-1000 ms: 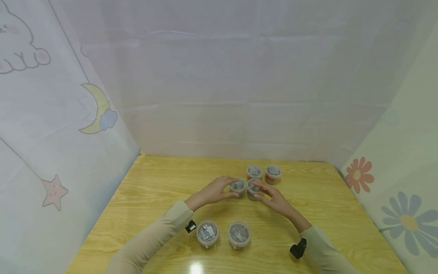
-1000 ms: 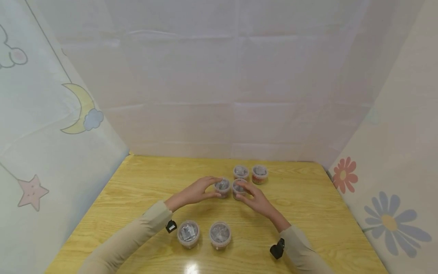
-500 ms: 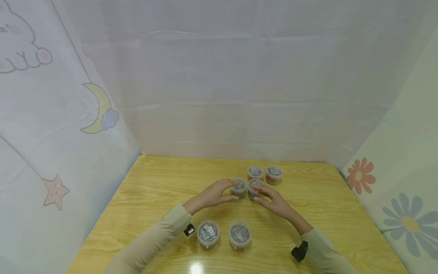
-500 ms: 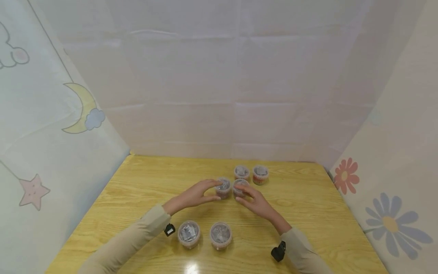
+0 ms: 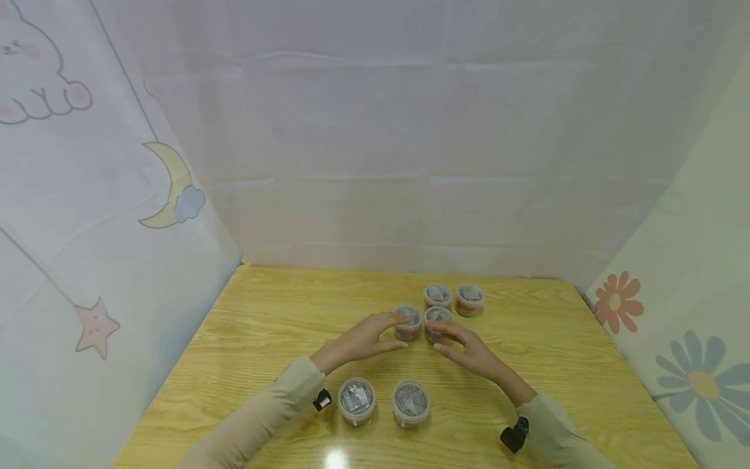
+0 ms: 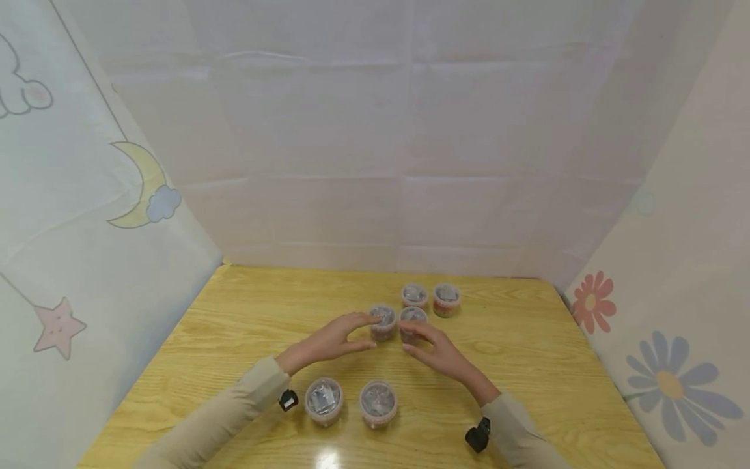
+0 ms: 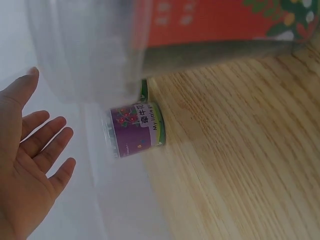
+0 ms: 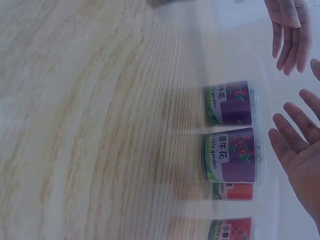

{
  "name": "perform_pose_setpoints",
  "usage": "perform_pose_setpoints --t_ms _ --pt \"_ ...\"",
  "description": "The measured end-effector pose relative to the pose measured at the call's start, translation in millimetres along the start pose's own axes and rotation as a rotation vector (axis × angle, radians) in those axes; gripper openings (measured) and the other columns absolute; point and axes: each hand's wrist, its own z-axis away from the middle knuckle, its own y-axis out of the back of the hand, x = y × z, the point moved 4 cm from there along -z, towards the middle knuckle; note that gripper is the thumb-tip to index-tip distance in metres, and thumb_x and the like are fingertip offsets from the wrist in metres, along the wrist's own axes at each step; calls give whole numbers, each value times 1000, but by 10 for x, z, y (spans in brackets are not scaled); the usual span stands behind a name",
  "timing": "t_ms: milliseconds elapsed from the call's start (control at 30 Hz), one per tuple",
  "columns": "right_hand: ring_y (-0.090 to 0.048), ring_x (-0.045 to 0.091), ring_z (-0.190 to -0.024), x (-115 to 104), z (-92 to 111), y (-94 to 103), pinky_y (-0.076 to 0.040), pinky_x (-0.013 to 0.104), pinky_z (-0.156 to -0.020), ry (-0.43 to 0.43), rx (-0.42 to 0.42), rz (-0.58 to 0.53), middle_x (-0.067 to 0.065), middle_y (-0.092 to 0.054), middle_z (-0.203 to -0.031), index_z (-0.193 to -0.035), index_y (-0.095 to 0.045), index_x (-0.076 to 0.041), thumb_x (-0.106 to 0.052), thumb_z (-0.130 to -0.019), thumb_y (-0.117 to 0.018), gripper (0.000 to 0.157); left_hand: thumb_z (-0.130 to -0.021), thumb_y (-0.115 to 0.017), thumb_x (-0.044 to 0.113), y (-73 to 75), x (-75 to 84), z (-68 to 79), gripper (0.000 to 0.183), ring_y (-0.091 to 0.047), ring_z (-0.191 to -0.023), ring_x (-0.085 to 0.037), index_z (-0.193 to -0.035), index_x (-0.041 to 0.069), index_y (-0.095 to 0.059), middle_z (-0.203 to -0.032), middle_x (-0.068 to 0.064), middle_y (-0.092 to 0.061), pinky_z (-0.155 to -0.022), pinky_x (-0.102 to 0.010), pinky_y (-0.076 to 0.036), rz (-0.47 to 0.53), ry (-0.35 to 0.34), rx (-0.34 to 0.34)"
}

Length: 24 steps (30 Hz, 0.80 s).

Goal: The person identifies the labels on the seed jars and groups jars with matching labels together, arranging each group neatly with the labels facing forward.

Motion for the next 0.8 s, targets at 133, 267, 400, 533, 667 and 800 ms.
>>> perform_pose_setpoints --t_ms 133,267,400,533,667,800 --pt "-47 47 -114 -7 17 -12 -39 60 -90 24 -1 29 26 -50 -128 -130 -46 7 -2 -90 -57 42 -91 -53 47 -13 7 29 60 -46 -125 -17 -137 9 -46 -136 -4 -50 -105 -35 -37 16 8 -3" --pt "-48 45 -114 -3 33 -27 -41 60 -89 23 -8 46 24 -51 -128 -130 -48 1 -4 -91 -58 41 -91 -49 52 -35 2 64 63 -47 -124 -15 -137 10 -45 -136 -2 -50 -104 -33 -39 37 18 -11" --pt "-48 44 -115 -18 50 -39 -41 58 -90 3 -15 63 26 -50 -129 -130 -49 2 -6 -91 -58 41 -91 -48 53 -55 3 87 64 -47 -124 -14 -138 10 -45 -137 0 -49 -103 -32 -39 51 16 -20" --pt "-49 42 -115 -26 66 -53 -43 56 -91 -16 -21 70 21 -52 -128 -129 -50 1 -7 -91 -59 40 -91 -50 50 -52 31 101 60 -46 -125 -13 -137 11 -45 -136 1 -49 -104 -32 -38 56 -1 -23" --pt "-49 43 -114 -43 75 -64 -43 57 -90 -20 -35 67 18 -52 -128 -129 -50 -1 -7 -91 -58 40 -92 -50 49 -64 46 112 60 -47 -124 -13 -138 10 -44 -135 -1 -50 -103 -32 -39 66 -35 -16" --pt "-50 44 -113 -43 78 -72 -42 58 -89 -22 -50 61 24 -50 -128 -129 -49 1 -7 -91 -58 40 -92 -50 49 -84 54 114 61 -47 -124 -13 -138 10 -44 -134 -3 -52 -103 -32 -39 86 -62 -8"
